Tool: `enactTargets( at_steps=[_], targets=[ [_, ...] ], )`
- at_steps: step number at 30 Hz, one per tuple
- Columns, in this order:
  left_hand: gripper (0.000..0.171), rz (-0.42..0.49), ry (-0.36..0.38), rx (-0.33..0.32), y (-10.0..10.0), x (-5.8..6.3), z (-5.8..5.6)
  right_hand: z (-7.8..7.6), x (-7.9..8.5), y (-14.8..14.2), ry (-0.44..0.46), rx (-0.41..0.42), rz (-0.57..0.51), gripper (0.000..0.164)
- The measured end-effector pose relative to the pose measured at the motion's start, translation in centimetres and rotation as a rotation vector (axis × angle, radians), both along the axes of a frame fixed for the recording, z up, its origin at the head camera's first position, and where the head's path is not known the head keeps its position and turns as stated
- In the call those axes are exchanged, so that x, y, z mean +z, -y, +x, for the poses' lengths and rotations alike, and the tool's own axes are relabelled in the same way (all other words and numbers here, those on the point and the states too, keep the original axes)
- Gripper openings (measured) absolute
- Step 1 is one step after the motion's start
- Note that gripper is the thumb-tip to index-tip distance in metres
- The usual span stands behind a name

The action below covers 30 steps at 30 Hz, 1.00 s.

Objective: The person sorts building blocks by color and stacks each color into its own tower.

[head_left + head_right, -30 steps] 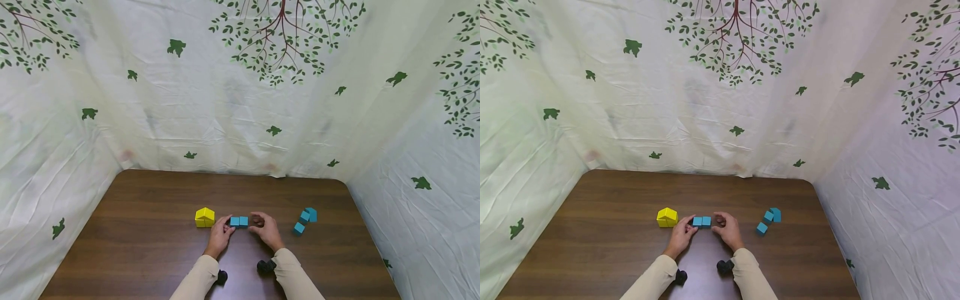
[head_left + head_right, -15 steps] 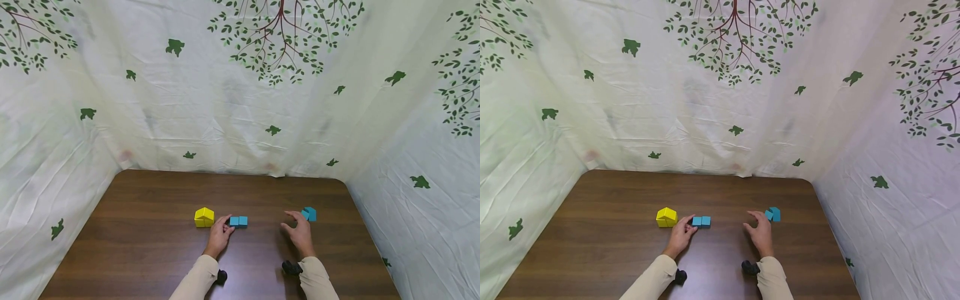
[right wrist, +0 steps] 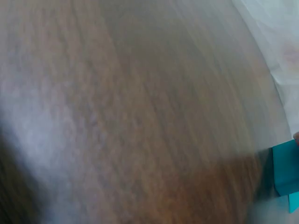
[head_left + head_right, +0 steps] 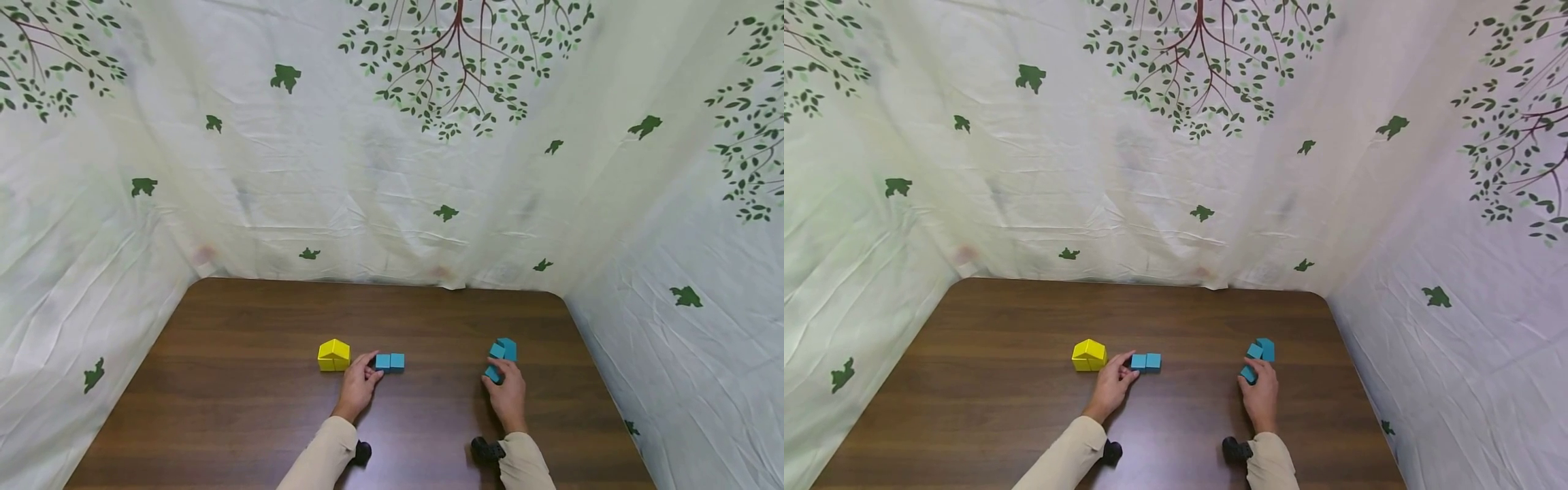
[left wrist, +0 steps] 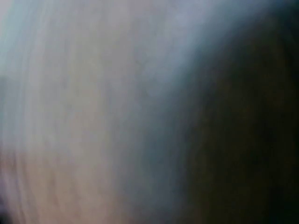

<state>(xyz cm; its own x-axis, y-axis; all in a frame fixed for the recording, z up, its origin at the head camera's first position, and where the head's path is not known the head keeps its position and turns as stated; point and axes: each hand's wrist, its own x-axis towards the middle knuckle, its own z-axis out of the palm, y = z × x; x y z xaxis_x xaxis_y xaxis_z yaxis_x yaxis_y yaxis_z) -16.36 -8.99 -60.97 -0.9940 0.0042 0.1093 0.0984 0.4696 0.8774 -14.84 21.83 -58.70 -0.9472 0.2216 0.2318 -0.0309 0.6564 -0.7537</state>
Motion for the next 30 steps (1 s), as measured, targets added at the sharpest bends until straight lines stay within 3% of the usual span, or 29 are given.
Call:
enactTargets(
  at_steps=[9,14,17,21,30],
  targets=[
    [0.041,0.006,-0.031,-0.007,0.0,-0.2,0.0,-0.1,-0.9,-0.7,-0.032,-0.040,0.028,0.032],
    [0.040,0.013,-0.096,-0.013,0.0,-0.4,0.2,0.0,-1.1,-0.9,-0.081,-0.043,0.060,0.030],
    [0.040,0.016,-0.079,-0.011,0.0,-0.2,0.2,0.2,-1.1,-1.0,-0.090,-0.040,0.049,0.033],
    [0.041,0.013,-0.017,-0.004,-0.1,-0.2,0.0,0.5,-1.2,-1.1,-0.055,-0.047,-0.001,0.040],
    [0.041,0.010,-0.006,-0.001,-0.1,-0.1,0.0,1.2,-1.7,-1.1,0.077,-0.119,-0.077,0.042]
  ],
)
